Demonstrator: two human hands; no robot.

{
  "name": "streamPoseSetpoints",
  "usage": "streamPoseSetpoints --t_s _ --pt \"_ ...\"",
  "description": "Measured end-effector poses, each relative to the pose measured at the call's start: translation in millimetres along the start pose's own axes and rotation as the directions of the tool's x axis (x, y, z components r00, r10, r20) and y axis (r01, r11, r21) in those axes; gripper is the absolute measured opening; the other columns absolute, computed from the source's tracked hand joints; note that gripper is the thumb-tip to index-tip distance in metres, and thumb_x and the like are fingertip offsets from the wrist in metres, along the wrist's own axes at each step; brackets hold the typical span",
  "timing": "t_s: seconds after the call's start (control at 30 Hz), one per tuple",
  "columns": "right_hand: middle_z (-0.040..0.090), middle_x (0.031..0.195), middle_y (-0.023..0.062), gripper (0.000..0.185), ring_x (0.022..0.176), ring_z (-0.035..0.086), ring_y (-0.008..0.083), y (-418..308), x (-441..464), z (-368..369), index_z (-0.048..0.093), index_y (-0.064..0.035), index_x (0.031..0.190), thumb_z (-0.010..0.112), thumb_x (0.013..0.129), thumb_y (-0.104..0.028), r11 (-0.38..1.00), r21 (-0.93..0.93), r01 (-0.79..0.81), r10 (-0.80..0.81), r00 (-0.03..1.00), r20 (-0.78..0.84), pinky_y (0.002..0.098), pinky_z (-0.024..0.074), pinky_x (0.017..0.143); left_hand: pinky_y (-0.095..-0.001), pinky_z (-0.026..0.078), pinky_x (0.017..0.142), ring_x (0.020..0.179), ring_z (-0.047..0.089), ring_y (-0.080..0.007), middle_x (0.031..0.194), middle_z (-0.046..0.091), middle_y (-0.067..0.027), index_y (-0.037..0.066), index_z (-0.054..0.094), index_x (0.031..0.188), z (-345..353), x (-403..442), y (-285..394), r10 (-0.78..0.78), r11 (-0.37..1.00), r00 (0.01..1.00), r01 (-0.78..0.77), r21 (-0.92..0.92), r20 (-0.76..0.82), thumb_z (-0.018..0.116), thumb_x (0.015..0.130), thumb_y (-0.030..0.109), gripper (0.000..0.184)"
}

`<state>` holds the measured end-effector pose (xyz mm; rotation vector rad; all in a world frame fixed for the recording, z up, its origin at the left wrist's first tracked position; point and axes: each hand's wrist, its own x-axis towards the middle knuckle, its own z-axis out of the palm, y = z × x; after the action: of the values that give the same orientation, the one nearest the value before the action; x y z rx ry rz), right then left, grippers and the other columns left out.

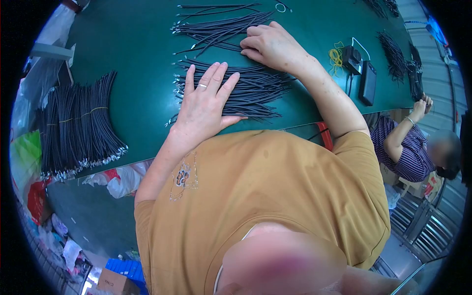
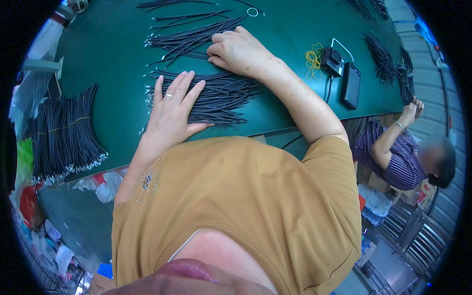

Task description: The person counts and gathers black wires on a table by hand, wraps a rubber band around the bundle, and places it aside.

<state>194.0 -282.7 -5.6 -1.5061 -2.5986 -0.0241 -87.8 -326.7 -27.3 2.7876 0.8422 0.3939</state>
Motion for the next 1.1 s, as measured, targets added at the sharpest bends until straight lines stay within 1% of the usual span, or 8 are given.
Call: streamPoseSetpoints --t_s 0.13,0.33,0.4,0.5,0.83,0.9,1.03,1.1 --pt "0.069 0.102 0.0029 0.020 0.102 0.070 0.0217 1 -2 5 0.082 -0.0151 0.112 0.076 0.100 -0.030 1.000 -0.013 0.003 -0.004 0.996 -0.093 0.0396 0.0478 0.090 -0.0657 0.021 0.131 0.159 0.040 -0.0333 0.167 0.047 -0.0185 0.012 0.053 0.161 -1 0 1 -0.003 1.000 1.000 0.003 0.003 0.003 0.092 0.076 0.059 0.104" --pt "0.067 0.099 0.0028 0.017 0.102 0.069 0.0222 -6 -4 -6 0.081 -0.0153 0.112 0.076 0.099 -0.026 0.994 -0.061 0.096 -0.096 0.995 0.002 0.0401 0.0493 0.092 -0.0653 0.021 0.131 0.159 0.040 -0.0334 0.168 0.047 -0.0186 0.012 0.054 0.160 -1 0 0 0.005 1.000 1.000 -0.005 0.003 0.001 0.092 0.076 0.059 0.104" --pt "0.067 0.098 0.0027 0.016 0.101 0.069 0.0224 -6 -6 -8 0.081 -0.0145 0.110 0.075 0.099 -0.025 0.993 0.020 0.120 -0.120 0.992 0.028 0.0404 0.0497 0.093 -0.0667 0.022 0.131 0.157 0.043 -0.0350 0.163 0.051 -0.0212 0.010 0.059 0.155 -1 1 1 0.019 1.000 0.999 -0.018 0.011 -0.034 0.091 0.076 0.061 0.100" --pt "0.067 0.099 0.0026 0.017 0.102 0.069 0.0223 -7 -11 -6 0.080 -0.0142 0.111 0.075 0.099 -0.025 0.991 0.045 0.129 -0.131 0.991 0.036 0.0402 0.0495 0.093 -0.0654 0.021 0.131 0.161 0.037 -0.0340 0.169 0.044 -0.0194 0.011 0.054 0.160 0 1 0 0.009 1.000 1.000 -0.009 -0.015 -0.008 0.093 0.076 0.056 0.103" --pt "0.069 0.095 0.0023 0.016 0.101 0.071 0.0220 -8 -15 -9 0.082 -0.0171 0.109 0.078 0.097 -0.027 0.979 0.093 0.180 -0.183 0.983 0.023 0.0422 0.0496 0.088 -0.0654 0.023 0.131 0.161 0.038 -0.0354 0.167 0.047 -0.0201 0.011 0.057 0.157 -2 4 2 -0.012 1.000 1.000 0.012 -0.020 -0.005 0.093 0.077 0.056 0.099" --pt "0.068 0.100 0.0030 0.017 0.101 0.069 0.0226 -8 -15 -11 0.079 -0.0147 0.113 0.073 0.101 -0.026 0.978 0.125 0.164 -0.176 0.981 0.085 0.0402 0.0481 0.090 -0.0650 0.023 0.131 0.160 0.038 -0.0354 0.165 0.048 -0.0200 0.011 0.057 0.156 -3 4 2 -0.018 1.000 1.000 0.018 -0.017 0.002 0.093 0.077 0.057 0.098" --pt "0.069 0.099 0.0038 0.019 0.100 0.069 0.0242 -1 -10 -10 0.080 -0.0142 0.114 0.072 0.103 -0.028 0.979 0.147 0.140 -0.147 0.989 0.034 0.0411 0.0485 0.089 -0.0648 0.023 0.131 0.157 0.043 -0.0371 0.159 0.054 -0.0220 0.009 0.061 0.151 -2 4 2 0.006 1.000 0.999 -0.005 0.009 -0.044 0.088 0.079 0.064 0.095" --pt "0.069 0.100 0.0044 0.022 0.101 0.069 0.0258 3 -7 -5 0.080 -0.0139 0.115 0.071 0.104 -0.031 1.000 0.000 -0.009 0.009 0.995 -0.098 0.0417 0.0489 0.088 -0.0649 0.023 0.131 0.156 0.044 -0.0370 0.158 0.054 -0.0216 0.009 0.061 0.151 -2 3 2 0.006 1.000 0.999 -0.006 0.011 -0.047 0.088 0.079 0.065 0.095"
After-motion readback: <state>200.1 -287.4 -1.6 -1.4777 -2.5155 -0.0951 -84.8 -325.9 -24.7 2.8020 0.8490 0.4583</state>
